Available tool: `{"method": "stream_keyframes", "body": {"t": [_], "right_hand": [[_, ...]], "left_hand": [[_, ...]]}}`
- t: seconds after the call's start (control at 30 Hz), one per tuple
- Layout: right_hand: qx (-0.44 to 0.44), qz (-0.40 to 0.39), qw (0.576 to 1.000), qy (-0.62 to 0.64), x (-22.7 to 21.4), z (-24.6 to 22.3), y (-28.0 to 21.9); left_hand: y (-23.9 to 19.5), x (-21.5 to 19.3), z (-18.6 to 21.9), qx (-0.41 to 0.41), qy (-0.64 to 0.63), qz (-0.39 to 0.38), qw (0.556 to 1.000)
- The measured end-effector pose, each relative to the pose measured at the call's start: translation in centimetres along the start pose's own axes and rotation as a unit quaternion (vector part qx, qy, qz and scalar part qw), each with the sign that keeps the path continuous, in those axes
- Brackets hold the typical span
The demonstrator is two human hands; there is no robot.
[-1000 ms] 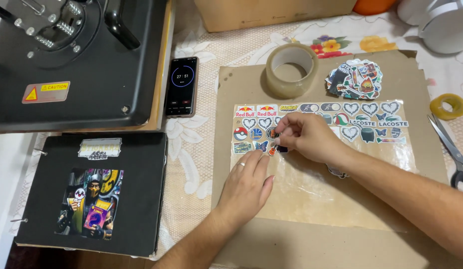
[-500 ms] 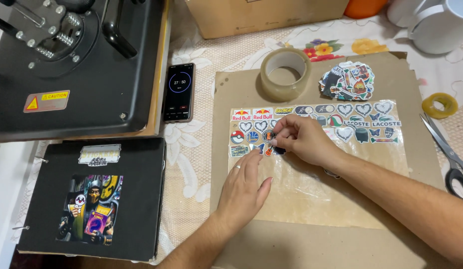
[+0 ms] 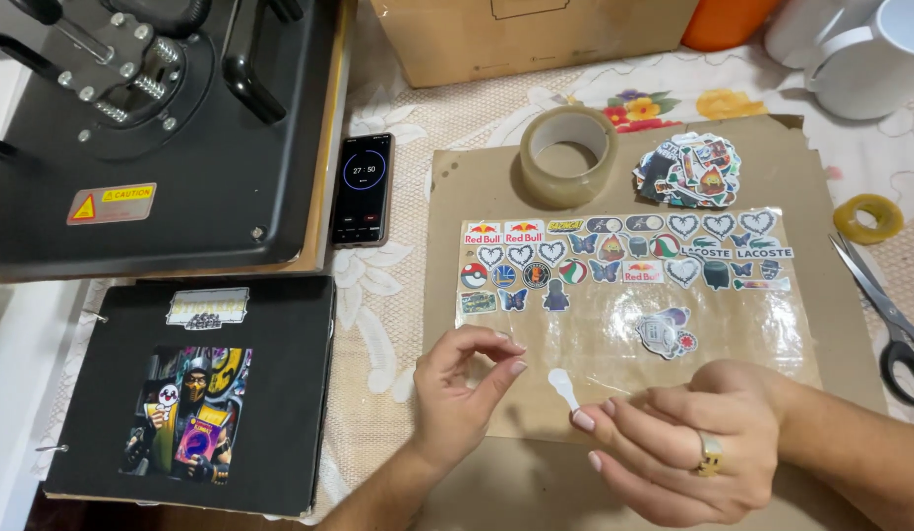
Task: Preparing stickers by applying clear tape and cutting them out with scissors
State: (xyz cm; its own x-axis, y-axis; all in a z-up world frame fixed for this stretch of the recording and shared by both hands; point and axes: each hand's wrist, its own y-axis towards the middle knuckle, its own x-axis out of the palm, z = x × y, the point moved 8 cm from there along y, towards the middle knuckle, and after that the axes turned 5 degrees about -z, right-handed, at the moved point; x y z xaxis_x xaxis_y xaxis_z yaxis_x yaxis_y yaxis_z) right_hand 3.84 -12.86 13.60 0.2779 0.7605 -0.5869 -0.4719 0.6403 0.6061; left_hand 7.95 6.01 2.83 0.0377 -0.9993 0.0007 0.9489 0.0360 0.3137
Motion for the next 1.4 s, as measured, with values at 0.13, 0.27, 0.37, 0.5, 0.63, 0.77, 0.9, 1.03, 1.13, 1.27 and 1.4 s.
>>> {"method": "stream_keyframes", "body": {"t": [0.13,0.27,0.37,0.5,0.63,0.77,0.9,1.03,1.13,1.27,1.4], "right_hand": [[-0.034,-0.030,0.999,-0.019,-0.3,-1.0,-0.3],[0.308,-0.038,0.946,0.096,2.6,2.8,-2.8],[0.647,0.031,0.717,0.258,8.5,6.3,-10.1],[0.785,0.083,0.448,0.421,15.9,6.3,-16.9],[0.797,0.061,0.410,0.439,18.2,5.5,-18.2],[0.801,0.030,0.402,0.442,18.0,5.2,-18.1],[0.807,0.000,0.389,0.445,18.0,5.0,-17.9],[0.803,-0.010,0.391,0.450,18.0,5.1,-17.9],[0.803,-0.012,0.392,0.448,18.0,5.1,-18.0],[0.802,-0.008,0.394,0.448,18.1,5.0,-17.9],[0.801,-0.015,0.395,0.450,18.1,5.2,-18.0]], "left_hand": [[0.1,0.0,1.6,0.082,0.083,-0.015,0.993],[0.3,-0.1,2.5,0.157,0.159,-0.002,0.975],[0.4,0.3,0.9,0.149,0.241,-0.005,0.959],[1.2,2.0,0.2,0.097,0.314,-0.088,0.940],[1.2,2.4,-2.1,0.044,0.352,-0.148,0.923],[1.0,3.1,-2.7,0.048,0.363,-0.172,0.915],[0.7,3.5,-3.7,0.069,0.389,-0.183,0.900],[0.4,3.4,-5.0,0.065,0.409,-0.189,0.890],[0.4,3.7,-4.8,0.075,0.420,-0.191,0.884],[0.2,3.9,-4.9,0.084,0.429,-0.200,0.877],[0.2,4.0,-5.0,0.082,0.425,-0.210,0.877]]}}
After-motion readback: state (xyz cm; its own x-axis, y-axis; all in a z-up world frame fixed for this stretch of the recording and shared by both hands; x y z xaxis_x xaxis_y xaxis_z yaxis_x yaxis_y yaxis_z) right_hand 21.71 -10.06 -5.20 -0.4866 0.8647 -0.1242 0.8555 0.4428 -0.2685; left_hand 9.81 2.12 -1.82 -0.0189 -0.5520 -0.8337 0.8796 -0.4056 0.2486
